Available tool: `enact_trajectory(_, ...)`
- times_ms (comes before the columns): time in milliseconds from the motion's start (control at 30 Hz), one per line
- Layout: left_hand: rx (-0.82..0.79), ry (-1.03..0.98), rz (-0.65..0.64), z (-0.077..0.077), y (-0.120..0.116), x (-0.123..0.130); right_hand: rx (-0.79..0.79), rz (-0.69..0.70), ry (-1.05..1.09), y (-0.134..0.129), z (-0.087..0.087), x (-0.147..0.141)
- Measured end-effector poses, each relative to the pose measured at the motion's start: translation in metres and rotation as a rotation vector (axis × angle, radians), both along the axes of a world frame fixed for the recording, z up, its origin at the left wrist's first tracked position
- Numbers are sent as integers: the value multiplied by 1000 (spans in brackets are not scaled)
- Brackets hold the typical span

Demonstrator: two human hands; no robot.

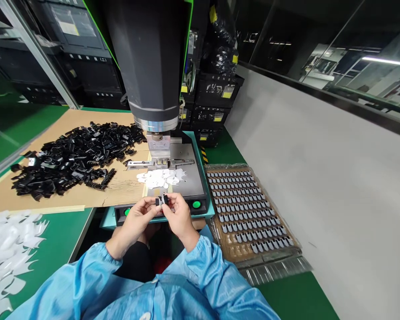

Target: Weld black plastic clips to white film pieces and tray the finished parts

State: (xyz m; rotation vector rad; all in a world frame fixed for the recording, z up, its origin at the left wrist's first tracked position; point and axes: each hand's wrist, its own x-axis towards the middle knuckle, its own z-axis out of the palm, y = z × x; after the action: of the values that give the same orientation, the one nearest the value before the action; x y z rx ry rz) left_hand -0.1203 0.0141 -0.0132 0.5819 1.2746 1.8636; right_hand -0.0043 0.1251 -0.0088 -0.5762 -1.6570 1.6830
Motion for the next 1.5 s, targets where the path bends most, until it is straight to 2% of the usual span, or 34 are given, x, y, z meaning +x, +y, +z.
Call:
enact_trajectory(67,16,-52,-20,1,-1,-1,-44,2,36,0,2,0)
enact_trajectory(200,65,-286,-113,4,-5,-7,-240,1,90,-1,9,2)
enact_trajectory(333,76,-420,-163,6,-7,-13,-431,74,148,-3,11,2)
enact_trajectory(633,60,-495,-190,4,-8,-12,-483,122,161,-9,10,5)
enact_trajectory(800,19,-446,-199,2,-8,-12,-421,100,128,-7,-1,4)
enact_trajectory(867,-24,-383,-194,-1,-10,-8,-268,52,74,-10,-7,10)
enact_trajectory(933,-66,-308,-177,-6,-12,1,-44,26,-36,-16,-12,21)
enact_trajectory(1033,-141,-240,-199,-16,-17,18,225,17,-239,-29,-19,43)
enact_trajectory(1200,-291,-137,-413,-28,-27,46,407,-91,-391,-41,-41,91)
enact_trajectory(1333,-405,-18,-567,-34,-32,52,400,-283,-542,-20,-76,162)
enact_trajectory(1500,-466,71,-543,-36,-30,42,271,-688,-1017,35,-123,277)
